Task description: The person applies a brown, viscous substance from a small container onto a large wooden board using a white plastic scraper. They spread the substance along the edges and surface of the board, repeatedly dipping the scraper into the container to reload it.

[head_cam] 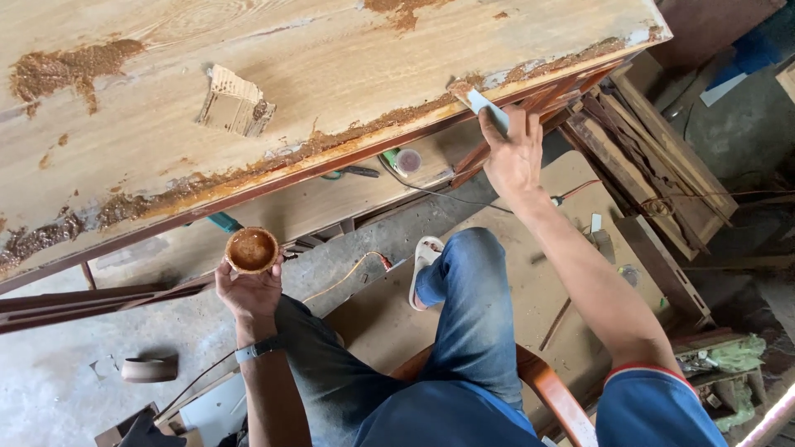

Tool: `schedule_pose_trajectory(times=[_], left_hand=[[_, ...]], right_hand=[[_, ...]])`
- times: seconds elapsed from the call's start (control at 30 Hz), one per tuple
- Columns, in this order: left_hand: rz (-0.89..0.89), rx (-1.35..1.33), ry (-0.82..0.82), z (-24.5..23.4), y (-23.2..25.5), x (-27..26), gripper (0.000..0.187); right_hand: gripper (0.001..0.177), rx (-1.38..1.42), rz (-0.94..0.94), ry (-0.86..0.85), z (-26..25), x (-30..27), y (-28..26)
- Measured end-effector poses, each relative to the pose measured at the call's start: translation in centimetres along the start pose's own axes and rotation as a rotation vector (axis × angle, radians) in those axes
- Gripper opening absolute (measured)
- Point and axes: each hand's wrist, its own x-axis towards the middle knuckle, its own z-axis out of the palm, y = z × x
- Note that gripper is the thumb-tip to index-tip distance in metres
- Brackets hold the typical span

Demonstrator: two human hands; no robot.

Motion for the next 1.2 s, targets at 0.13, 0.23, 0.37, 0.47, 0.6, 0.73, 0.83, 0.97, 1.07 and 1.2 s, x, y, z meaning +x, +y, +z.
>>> schedule_pose_trajectory(times=[0.13, 0.23, 0.37, 0.47, 0.6, 0.73, 0.83, 0.97, 1.07, 1.2], left_hand=[[0.010, -0.004, 0.009, -0.3, -0.3, 0.0, 0.065], [0.014, -0.020, 0.024, -0.5, -0.2, -0.1, 0.063], [0.013, -0.036, -0.003, 0.3, -0.1, -0.4, 0.063], [0.012, -0.041, -0.013, 0.8, -0.2, -0.5, 0.063], [0.001, -0.049, -0.027, 0.2, -0.2, -0.2, 0.063], [-0.014, -0.038, -0.031, -0.3, -0.1, 0.0, 0.065], [-0.013, -0.043, -0.050, -0.1, -0.2, -0.1, 0.066], [-0.007, -0.056, -0.045, -0.6, -0.1, 0.1, 0.065], [0.000, -0.038, -0.020, 0.2, -0.3, -0.1, 0.065], [0.017, -0.031, 0.007, 1.3, -0.4, -0.6, 0.065]], right_hand=[[0.045, -0.053, 0.016, -0.017, -0.3, -0.1, 0.4], [0.043, -0.067, 0.097, -0.088, -0.2, 0.0, 0.8], [0.046, -0.107, 0.004, -0.019, 0.8, 0.0, 2.4], [0.049, -0.123, 0.000, -0.022, 1.2, -0.1, 3.0], [0.048, -0.151, 0.026, -0.032, 1.0, -0.1, 3.6], [0.044, -0.180, 0.017, -0.029, 1.5, -0.3, 4.7], [0.042, -0.208, 0.029, -0.034, 1.3, -0.3, 5.3], [0.041, -0.288, 0.144, -0.038, 1.2, -0.3, 6.6], [0.042, -0.181, 0.228, -0.065, 0.7, 0.1, 5.9], [0.047, 0.067, 0.301, -0.149, 3.6, -0.8, 6.2]])
